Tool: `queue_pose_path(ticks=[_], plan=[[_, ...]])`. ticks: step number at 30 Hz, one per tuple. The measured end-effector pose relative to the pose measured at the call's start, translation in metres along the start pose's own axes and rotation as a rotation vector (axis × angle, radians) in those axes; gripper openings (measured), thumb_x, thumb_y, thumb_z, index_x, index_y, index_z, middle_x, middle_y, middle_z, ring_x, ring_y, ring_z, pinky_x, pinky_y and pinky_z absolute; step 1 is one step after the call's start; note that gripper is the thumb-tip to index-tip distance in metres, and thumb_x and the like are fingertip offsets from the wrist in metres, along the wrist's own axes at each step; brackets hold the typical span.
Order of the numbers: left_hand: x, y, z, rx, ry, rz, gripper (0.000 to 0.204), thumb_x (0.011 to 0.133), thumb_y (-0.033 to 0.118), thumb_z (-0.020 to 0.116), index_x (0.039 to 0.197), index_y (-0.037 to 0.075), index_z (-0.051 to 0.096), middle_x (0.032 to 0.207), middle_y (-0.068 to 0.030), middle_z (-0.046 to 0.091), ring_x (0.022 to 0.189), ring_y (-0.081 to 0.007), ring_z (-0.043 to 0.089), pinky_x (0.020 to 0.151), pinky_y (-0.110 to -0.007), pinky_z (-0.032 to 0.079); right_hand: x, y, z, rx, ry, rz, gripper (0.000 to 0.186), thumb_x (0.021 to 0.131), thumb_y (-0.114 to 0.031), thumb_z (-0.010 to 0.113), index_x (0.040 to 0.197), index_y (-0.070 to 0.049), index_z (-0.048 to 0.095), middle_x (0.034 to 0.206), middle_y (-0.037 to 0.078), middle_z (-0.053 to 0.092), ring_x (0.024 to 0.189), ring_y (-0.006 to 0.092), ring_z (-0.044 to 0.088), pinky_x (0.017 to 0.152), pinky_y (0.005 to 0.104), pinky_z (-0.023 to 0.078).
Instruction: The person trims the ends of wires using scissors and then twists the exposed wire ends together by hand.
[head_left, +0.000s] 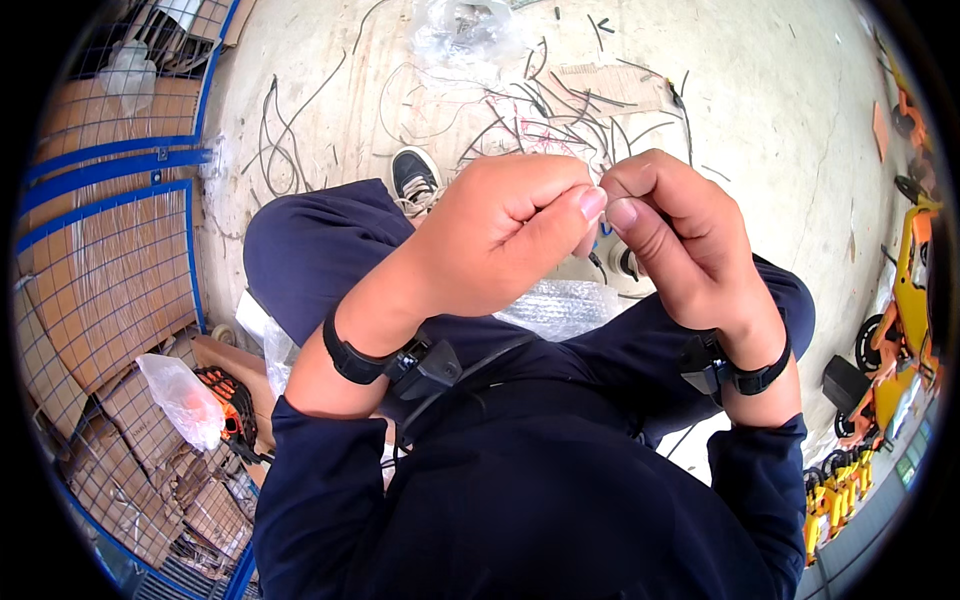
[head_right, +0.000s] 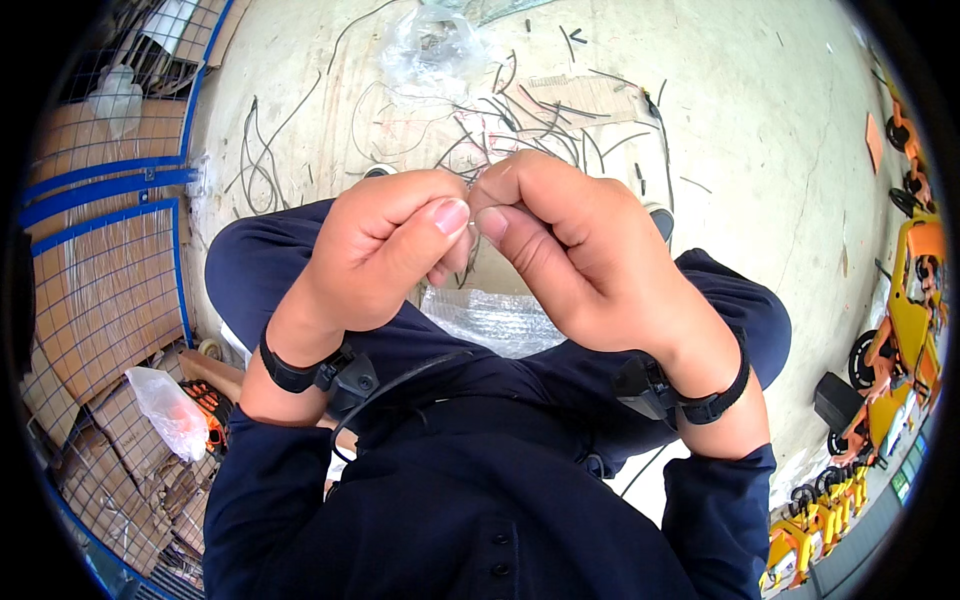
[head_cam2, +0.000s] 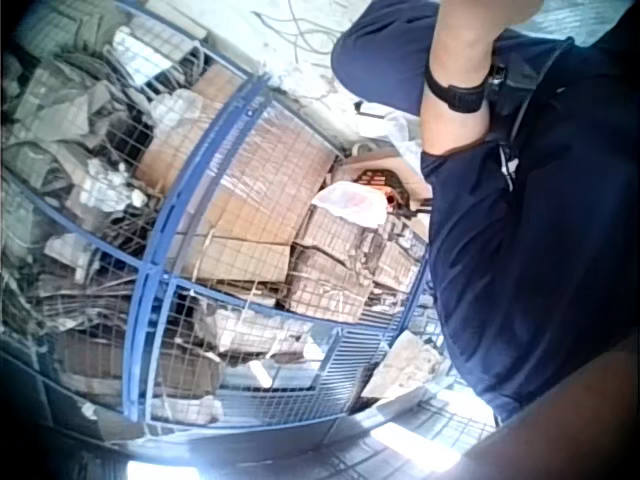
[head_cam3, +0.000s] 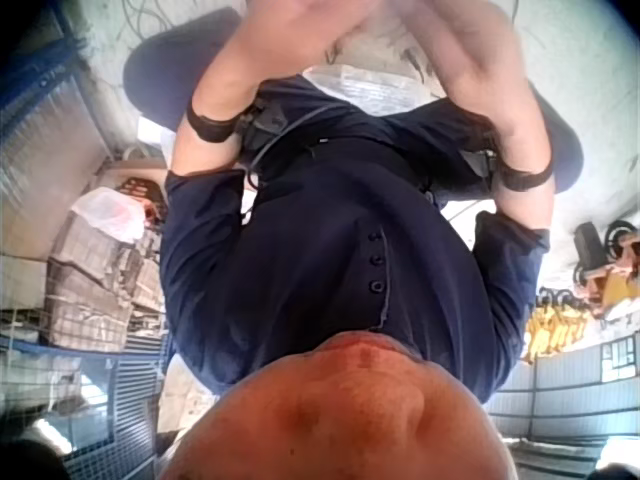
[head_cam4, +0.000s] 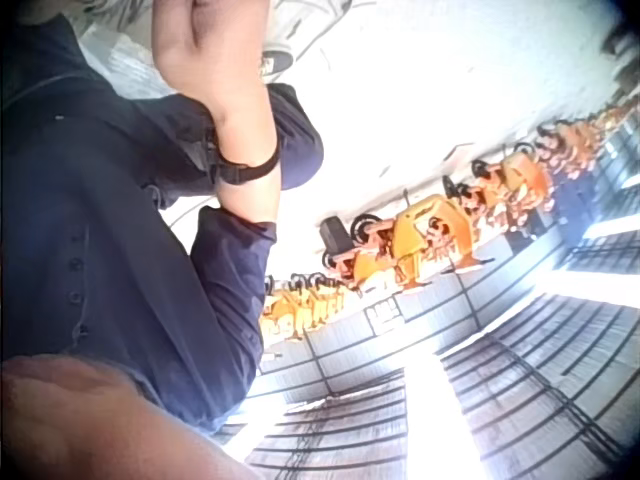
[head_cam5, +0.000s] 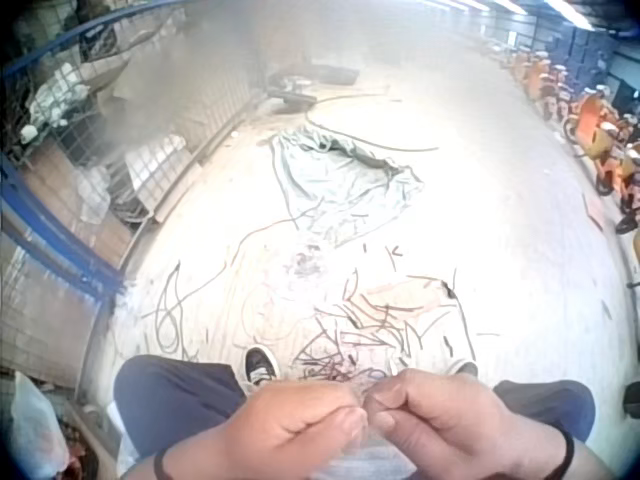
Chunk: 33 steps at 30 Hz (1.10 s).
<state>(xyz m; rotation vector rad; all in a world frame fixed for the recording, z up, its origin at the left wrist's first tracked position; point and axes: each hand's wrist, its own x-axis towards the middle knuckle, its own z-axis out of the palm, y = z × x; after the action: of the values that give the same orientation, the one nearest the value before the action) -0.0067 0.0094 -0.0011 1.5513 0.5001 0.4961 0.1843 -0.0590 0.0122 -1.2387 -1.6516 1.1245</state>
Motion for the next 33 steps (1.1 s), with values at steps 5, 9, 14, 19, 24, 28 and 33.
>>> queue_pose_path(ticks=[5, 9, 14, 19, 24, 28, 33], plan=[[-0.001, 0.002, 0.002, -0.365, -0.065, -0.004, 0.029, 0.097, 0.014, 0.043, 0.073, 0.000, 0.051, 0.061, -0.0051, 0.053, 0.051, -0.0126, 0.050, 0.051, -0.025, 0.042, 0.000, -0.001, 0.002, 0.545, -0.105, 0.069, 0.011, 0.097, -0.009, 0.048, 0.099, -0.001, 0.055, 0.080, 0.005, 0.062, 0.066, 0.0088, 0.053, 0.055, 0.0236, 0.041], [-0.004, 0.002, 0.005, -0.532, -0.033, -0.051, 0.028, 0.097, 0.015, 0.042, 0.076, -0.001, 0.051, 0.059, -0.0074, 0.051, 0.052, -0.0146, 0.052, 0.053, -0.027, 0.045, -0.001, 0.000, 0.002, 0.847, -0.156, 0.176, 0.015, 0.099, -0.015, 0.047, 0.100, -0.001, 0.054, 0.078, 0.004, 0.061, 0.058, 0.0040, 0.043, 0.049, 0.0200, 0.031], [-0.001, -0.004, 0.011, -0.548, 0.000, 0.059, 0.031, 0.100, 0.022, 0.043, 0.082, -0.003, 0.052, 0.069, -0.0102, 0.054, 0.058, -0.0158, 0.054, 0.055, -0.028, 0.046, 0.000, 0.004, 0.003, 0.994, -0.137, 0.193, 0.018, 0.099, -0.019, 0.048, 0.099, -0.002, 0.054, 0.065, -0.002, 0.050, 0.050, 0.0032, 0.032, 0.047, 0.0202, 0.025], [0.004, -0.010, 0.004, -0.198, 0.122, 0.232, 0.027, 0.099, 0.022, 0.049, 0.094, -0.004, 0.055, 0.076, -0.0096, 0.057, 0.062, -0.0124, 0.055, 0.058, -0.023, 0.046, 0.000, -0.001, 0.003, 0.961, -0.068, 0.225, 0.020, 0.099, -0.021, 0.049, 0.098, -0.002, 0.055, 0.061, -0.005, 0.043, 0.050, 0.0032, 0.030, 0.046, 0.0204, 0.023], [0.006, -0.008, 0.012, -0.115, 0.287, 0.239, 0.025, 0.094, 0.016, 0.059, 0.111, -0.003, 0.058, 0.089, -0.0080, 0.061, 0.064, -0.0078, 0.057, 0.058, -0.020, 0.045, 0.000, 0.003, -0.002, 0.932, -0.029, 0.238, 0.019, 0.099, -0.020, 0.050, 0.097, -0.002, 0.055, 0.063, -0.005, 0.044, 0.051, 0.0028, 0.032, 0.047, 0.0200, 0.025], [0.003, -0.005, 0.014, -0.110, 0.304, 0.104, 0.021, 0.088, 0.012, 0.067, 0.107, 0.002, 0.064, 0.089, -0.0045, 0.062, 0.063, -0.0068, 0.058, 0.056, -0.020, 0.044, 0.000, -0.002, 0.000, 0.721, 0.061, 0.216, 0.015, 0.098, -0.016, 0.052, 0.096, -0.002, 0.056, 0.069, -0.006, 0.047, 0.059, 0.0018, 0.036, 0.053, 0.0189, 0.030], [0.005, -0.007, 0.002, 0.253, 0.305, 0.291, 0.013, 0.086, 0.002, 0.066, 0.098, -0.002, 0.065, 0.083, -0.0071, 0.063, 0.060, -0.0068, 0.054, 0.053, -0.018, 0.040, -0.003, -0.001, -0.001, 0.409, 0.107, 0.151, 0.011, 0.096, -0.011, 0.054, 0.094, -0.001, 0.058, 0.073, -0.005, 0.050, 0.065, 0.0025, 0.039, 0.058, 0.0193, 0.034]])
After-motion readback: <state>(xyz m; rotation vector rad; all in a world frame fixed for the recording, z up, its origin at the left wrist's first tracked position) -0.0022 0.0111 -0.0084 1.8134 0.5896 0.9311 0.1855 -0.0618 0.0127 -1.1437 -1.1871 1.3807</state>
